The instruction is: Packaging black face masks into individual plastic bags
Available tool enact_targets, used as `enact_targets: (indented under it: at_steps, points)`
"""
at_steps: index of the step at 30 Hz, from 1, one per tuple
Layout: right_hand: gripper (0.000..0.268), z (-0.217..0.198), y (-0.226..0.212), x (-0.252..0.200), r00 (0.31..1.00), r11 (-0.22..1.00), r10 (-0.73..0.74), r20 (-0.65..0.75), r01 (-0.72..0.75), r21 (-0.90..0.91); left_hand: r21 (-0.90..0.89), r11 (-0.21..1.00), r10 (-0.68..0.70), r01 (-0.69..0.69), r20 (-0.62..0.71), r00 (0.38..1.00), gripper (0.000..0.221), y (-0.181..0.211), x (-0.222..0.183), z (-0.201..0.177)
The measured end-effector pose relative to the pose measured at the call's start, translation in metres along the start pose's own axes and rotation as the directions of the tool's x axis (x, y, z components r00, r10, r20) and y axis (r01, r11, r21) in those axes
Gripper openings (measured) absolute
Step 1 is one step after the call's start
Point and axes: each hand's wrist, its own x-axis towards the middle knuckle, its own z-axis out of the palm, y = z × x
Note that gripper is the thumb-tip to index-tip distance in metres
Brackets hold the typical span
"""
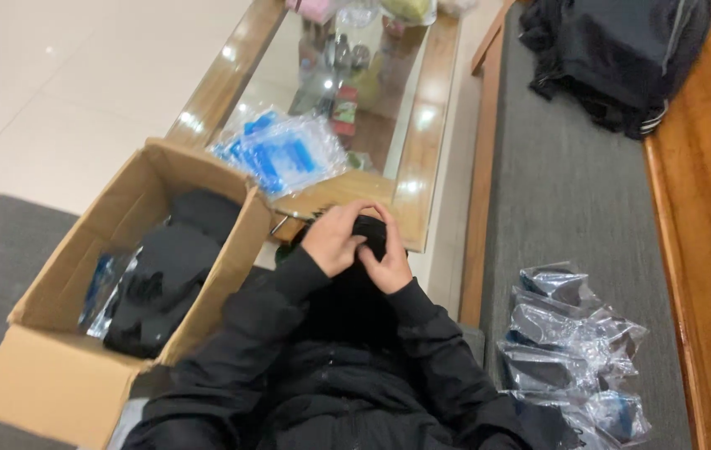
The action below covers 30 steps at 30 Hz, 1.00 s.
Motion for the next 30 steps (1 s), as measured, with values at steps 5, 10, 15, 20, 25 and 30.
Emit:
enact_targets:
  at_steps: [5, 10, 15, 20, 25, 30]
  points:
    - [0.052, -0.009, 0.084, 0.020, 0.965, 0.931, 0.226, -0.134, -0.173, 0.320, 0.077, 0.997, -0.007, 0.009, -0.021, 1.000, 0.074, -0.046, 0.035, 0.062]
    - [0.038, -0.003, 0.140, 0.021, 0.958, 0.935, 0.241, -0.158, -0.185, 0.302, 0.357, 0.930, -0.137, 0.088, 0.114, 0.984, 0.073, -0.096, 0.038, 0.120]
    - [0.035, -0.007, 0.125, 0.028, 0.956, 0.912, 0.273, -0.111, -0.220, 0.346, 0.233, 0.970, -0.103, 0.071, 0.126, 0.987, 0.063, -0.068, 0.044, 0.090]
    - [0.030, 0.002, 0.131, 0.019, 0.927, 0.897, 0.354, -0.122, -0.301, 0.323, 0.281, 0.953, -0.161, 0.117, 0.141, 0.977, 0.068, -0.084, 0.023, 0.104]
    - [0.025, 0.007, 0.114, 0.006, 0.874, 0.868, 0.445, -0.197, -0.367, 0.335, 0.288, 0.942, -0.167, 0.175, -0.053, 0.985, 0.096, -0.058, -0.004, 0.092]
    - [0.048, 0.016, 0.124, -0.020, 0.725, 0.717, 0.656, -0.208, -0.514, 0.470, -0.468, 0.538, -0.717, 0.701, 0.183, 0.673, 0.075, -0.076, -0.092, 0.141]
